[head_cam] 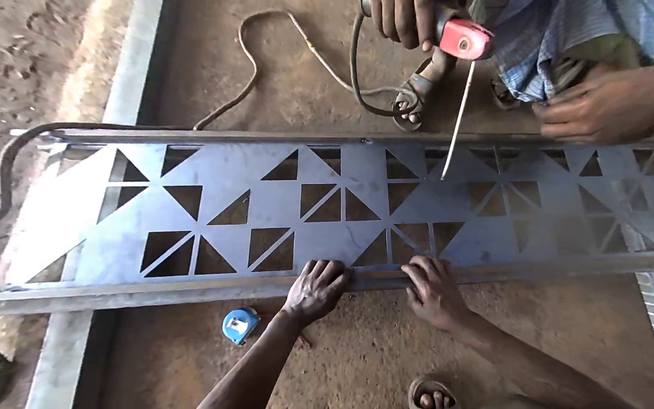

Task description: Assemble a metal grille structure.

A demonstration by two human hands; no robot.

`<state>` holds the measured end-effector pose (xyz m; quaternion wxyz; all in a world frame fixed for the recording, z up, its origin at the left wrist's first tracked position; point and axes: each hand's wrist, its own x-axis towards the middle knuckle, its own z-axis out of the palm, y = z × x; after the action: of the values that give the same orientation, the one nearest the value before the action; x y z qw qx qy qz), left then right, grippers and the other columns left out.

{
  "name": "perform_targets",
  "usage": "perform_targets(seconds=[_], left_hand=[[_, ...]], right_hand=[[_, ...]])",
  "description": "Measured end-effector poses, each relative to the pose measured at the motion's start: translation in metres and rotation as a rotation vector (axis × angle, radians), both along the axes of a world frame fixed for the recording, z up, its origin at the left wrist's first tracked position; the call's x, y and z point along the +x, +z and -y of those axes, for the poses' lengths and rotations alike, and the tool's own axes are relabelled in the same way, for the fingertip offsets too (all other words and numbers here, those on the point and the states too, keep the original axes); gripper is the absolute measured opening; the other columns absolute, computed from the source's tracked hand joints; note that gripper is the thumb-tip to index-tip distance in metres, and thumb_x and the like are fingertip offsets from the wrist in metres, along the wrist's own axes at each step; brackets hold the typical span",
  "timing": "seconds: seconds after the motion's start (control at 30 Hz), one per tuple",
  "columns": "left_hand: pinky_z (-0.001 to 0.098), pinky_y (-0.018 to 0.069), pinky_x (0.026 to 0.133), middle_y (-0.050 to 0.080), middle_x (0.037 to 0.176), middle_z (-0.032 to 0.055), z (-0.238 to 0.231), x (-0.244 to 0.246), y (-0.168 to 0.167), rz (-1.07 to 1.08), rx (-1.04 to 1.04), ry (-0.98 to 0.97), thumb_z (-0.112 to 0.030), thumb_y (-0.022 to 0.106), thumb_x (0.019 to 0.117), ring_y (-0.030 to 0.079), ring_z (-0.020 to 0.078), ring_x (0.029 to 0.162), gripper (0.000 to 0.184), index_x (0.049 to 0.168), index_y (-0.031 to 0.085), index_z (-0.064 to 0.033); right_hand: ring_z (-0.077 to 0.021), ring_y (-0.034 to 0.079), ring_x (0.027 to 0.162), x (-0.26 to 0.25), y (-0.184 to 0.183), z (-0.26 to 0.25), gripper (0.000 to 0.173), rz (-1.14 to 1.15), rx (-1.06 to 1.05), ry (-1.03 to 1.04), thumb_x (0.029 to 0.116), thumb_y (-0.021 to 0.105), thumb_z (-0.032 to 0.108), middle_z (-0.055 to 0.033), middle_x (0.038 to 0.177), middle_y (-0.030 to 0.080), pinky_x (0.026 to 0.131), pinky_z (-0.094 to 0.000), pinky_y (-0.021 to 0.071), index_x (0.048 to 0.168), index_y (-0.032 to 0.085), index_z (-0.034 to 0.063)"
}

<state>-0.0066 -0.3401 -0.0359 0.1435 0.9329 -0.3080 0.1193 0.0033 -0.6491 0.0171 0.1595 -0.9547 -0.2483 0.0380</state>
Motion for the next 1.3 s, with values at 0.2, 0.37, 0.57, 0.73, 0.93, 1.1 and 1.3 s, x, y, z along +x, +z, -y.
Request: perform_targets(seconds=[0.2, 0.37, 0.57, 0.73, 0.93, 1.1, 1.3], left_hand=[[0.0441, 0.0539, 0.077, 0.068, 0.102, 0.0075, -0.001, 0.0, -0.002, -0.009, 0.002, 0.004, -0.028, 0.054, 0.0999, 0.066, 0.0274, 0.091, 0.026, 0.114, 0.073, -0.0186], [0.0423, 0.0536, 0.076, 0.067, 0.1, 0.0056, 0.0, 0.0, 0.0, 0.007, 0.007, 0.02, -0.029, 0.053, 0.1011, 0.065, 0.0257, 0.089, 0.025, 0.113, 0.073, -0.0208], [0.0441, 0.055, 0.075, 0.069, 0.1, 0.007, -0.001, 0.0, -0.003, 0.005, 0.004, 0.029, -0.027, 0.052, 0.1014, 0.066, 0.0272, 0.089, 0.025, 0.114, 0.073, -0.0203], [0.0422, 0.0553, 0.074, 0.069, 0.098, 0.0056, 0.001, -0.001, -0.002, 0.036, 0.016, 0.041, -0.03, 0.05, 0.1024, 0.066, 0.0255, 0.087, 0.025, 0.114, 0.071, -0.0219], [0.0411, 0.0546, 0.074, 0.068, 0.098, 0.0051, 0.003, -0.001, 0.0, 0.033, 0.013, 0.043, -0.031, 0.05, 0.1029, 0.066, 0.0245, 0.086, 0.025, 0.113, 0.07, -0.0219], [0.0409, 0.0544, 0.076, 0.068, 0.1, 0.0039, 0.001, -0.003, 0.0, -0.002, 0.019, 0.04, -0.03, 0.052, 0.1018, 0.066, 0.0234, 0.088, 0.023, 0.11, 0.072, -0.0213], [0.0411, 0.0532, 0.077, 0.067, 0.101, 0.0046, 0.002, 0.0, 0.0, 0.008, -0.005, 0.037, -0.031, 0.052, 0.1014, 0.065, 0.0239, 0.089, 0.024, 0.109, 0.072, -0.0198]], right_hand=[[-0.0316, 0.051, 0.127, 0.01, 0.014, -0.041, 0.046, -0.27, -0.122, -0.031, 0.0806, 0.072, 0.033, -0.0091, 0.127, 0.062, 0.1, -0.0554, 0.0403, 0.125, 0.069, 0.0208], [-0.031, 0.055, 0.115, 0.02, 0.016, -0.045, 0.042, -0.294, -0.16, -0.05, 0.0799, 0.071, 0.036, -0.0083, 0.115, 0.063, 0.096, -0.0543, 0.0414, 0.12, 0.072, 0.0241], [-0.0332, 0.055, 0.118, 0.02, 0.017, -0.047, 0.041, -0.346, -0.167, -0.104, 0.0816, 0.068, 0.039, -0.0106, 0.119, 0.062, 0.096, -0.0556, 0.0421, 0.118, 0.071, 0.02], [-0.033, 0.057, 0.122, 0.019, 0.018, -0.031, 0.038, -0.289, -0.031, -0.128, 0.0846, 0.067, 0.038, -0.0092, 0.125, 0.064, 0.099, -0.0565, 0.0438, 0.117, 0.072, 0.0192], [-0.0271, 0.064, 0.111, 0.026, -0.005, 0.049, 0.022, 0.046, 0.205, -0.318, 0.0888, 0.061, 0.026, -0.0048, 0.113, 0.069, 0.09, -0.0543, 0.0511, 0.102, 0.075, 0.0147], [-0.0099, 0.069, 0.089, 0.017, 0.035, 0.007, 0.026, -0.2, 0.569, 0.151, 0.0984, 0.054, 0.026, -0.0007, 0.093, 0.073, 0.081, -0.0313, 0.0597, 0.101, 0.076, 0.0125], [-0.0096, 0.061, 0.062, 0.027, 0.089, -0.03, 0.029, -0.356, 0.738, 0.393, 0.0981, 0.055, 0.026, -0.0028, 0.071, 0.066, 0.059, -0.0278, 0.0539, 0.109, 0.073, 0.0048]])
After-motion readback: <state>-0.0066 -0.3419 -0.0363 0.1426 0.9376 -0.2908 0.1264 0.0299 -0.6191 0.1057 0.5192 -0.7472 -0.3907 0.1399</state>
